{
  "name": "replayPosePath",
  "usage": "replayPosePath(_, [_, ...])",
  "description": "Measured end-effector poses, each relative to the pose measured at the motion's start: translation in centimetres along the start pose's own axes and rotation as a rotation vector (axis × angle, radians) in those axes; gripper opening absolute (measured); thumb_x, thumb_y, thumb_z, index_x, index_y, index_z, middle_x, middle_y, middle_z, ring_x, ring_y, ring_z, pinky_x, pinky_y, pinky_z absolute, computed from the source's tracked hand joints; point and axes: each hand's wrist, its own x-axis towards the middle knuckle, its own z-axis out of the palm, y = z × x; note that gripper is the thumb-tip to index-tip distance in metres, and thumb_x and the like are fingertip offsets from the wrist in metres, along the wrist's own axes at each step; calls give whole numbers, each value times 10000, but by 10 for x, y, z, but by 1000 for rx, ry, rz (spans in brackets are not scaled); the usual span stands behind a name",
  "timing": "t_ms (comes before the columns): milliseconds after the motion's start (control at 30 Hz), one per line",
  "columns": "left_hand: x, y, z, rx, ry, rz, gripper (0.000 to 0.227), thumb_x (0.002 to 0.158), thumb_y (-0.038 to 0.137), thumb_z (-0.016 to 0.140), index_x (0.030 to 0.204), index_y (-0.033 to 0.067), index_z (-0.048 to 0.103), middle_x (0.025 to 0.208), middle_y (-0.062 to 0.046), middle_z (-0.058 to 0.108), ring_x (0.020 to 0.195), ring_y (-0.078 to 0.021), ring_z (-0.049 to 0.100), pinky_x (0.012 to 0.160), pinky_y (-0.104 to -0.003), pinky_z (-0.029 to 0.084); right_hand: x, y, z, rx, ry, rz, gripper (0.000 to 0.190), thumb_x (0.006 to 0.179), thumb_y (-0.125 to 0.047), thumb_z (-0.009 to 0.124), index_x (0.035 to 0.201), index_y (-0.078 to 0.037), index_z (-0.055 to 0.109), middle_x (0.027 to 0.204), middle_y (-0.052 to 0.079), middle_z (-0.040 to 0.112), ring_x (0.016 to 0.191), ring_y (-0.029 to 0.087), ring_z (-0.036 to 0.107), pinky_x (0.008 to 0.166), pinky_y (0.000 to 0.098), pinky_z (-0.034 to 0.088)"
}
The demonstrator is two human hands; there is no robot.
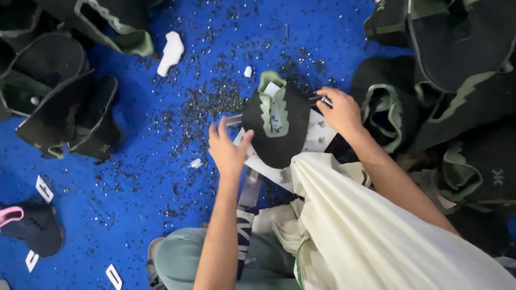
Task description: The person punches decorative or functional holes into shoe upper components using a hand punch and a hammer.
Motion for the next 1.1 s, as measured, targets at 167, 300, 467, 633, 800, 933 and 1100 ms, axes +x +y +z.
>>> replayPosePath(167, [27, -35, 52, -143, -184, -108, 601, 845, 524, 738, 1348, 208, 646, 1529, -392, 324, 1093, -508, 638, 907, -482, 530, -11, 36, 10, -194, -180, 64, 285, 883, -204, 718, 1128, -57, 705, 1069, 187, 715, 960, 426, 678, 784, 517, 542])
replayPosePath(300, [36, -36, 56, -69, -185, 37, 620, 920, 535, 707, 1412, 178, 588, 1514, -453, 271, 1073, -563, 630, 910, -483, 553, -9, 51, 9, -255, -184, 138, 257, 944, -233, 710, 1131, -57, 692, 1002, 216, 711, 925, 418, 683, 782, 515, 542])
replayPosePath(467, [23, 7, 20, 8, -311, -136, 602, 930, 458, 690, 1435, 169, 535, 1599, -355, 275, 1032, -568, 624, 933, -524, 516, 1, 27, 4, -182, -192, 539, 368, 1101, -340, 715, 1058, 25, 699, 934, 227, 725, 781, 348, 702, 807, 448, 547])
replayPosePath(633, [-37, 25, -53, 187, -147, 210, 752, 773, 240, 794, 1429, 52, 479, 1504, -298, 422, 1333, -474, 472, 1083, -561, 372, 17, -52, -4, 888, -311, 437, 144, 976, -26, 549, 1071, -4, 656, 1211, 123, 697, 1011, 201, 733, 896, 308, 610])
replayPosePath(800, [-140, 6, -83, 304, -443, -16, 841, 774, 343, 806, 1466, 42, 436, 1277, -236, 565, 1073, -410, 597, 877, -487, 490, 15, -48, 38, 880, -523, 311, 50, 1006, -3, 535, 983, 1, 579, 1246, 154, 716, 1088, 201, 735, 886, 290, 591])
replayPosePath(933, [-156, 12, -76, 468, -553, -109, 946, 717, 293, 826, 1476, -23, 356, 1037, -185, 604, 868, -362, 686, 780, -445, 557, 8, -37, 57, 770, -524, 219, 51, 969, 31, 585, 923, 9, 586, 1191, 169, 746, 1070, 215, 754, 870, 288, 590])
replayPosePath(1100, [-160, 5, -81, 386, -642, -247, 970, 702, 247, 814, 1522, 32, 343, 1151, -190, 621, 894, -392, 695, 760, -469, 567, -3, -44, 53, 704, -468, 92, 63, 985, 34, 567, 931, 10, 590, 1170, 157, 756, 1065, 206, 759, 874, 284, 584])
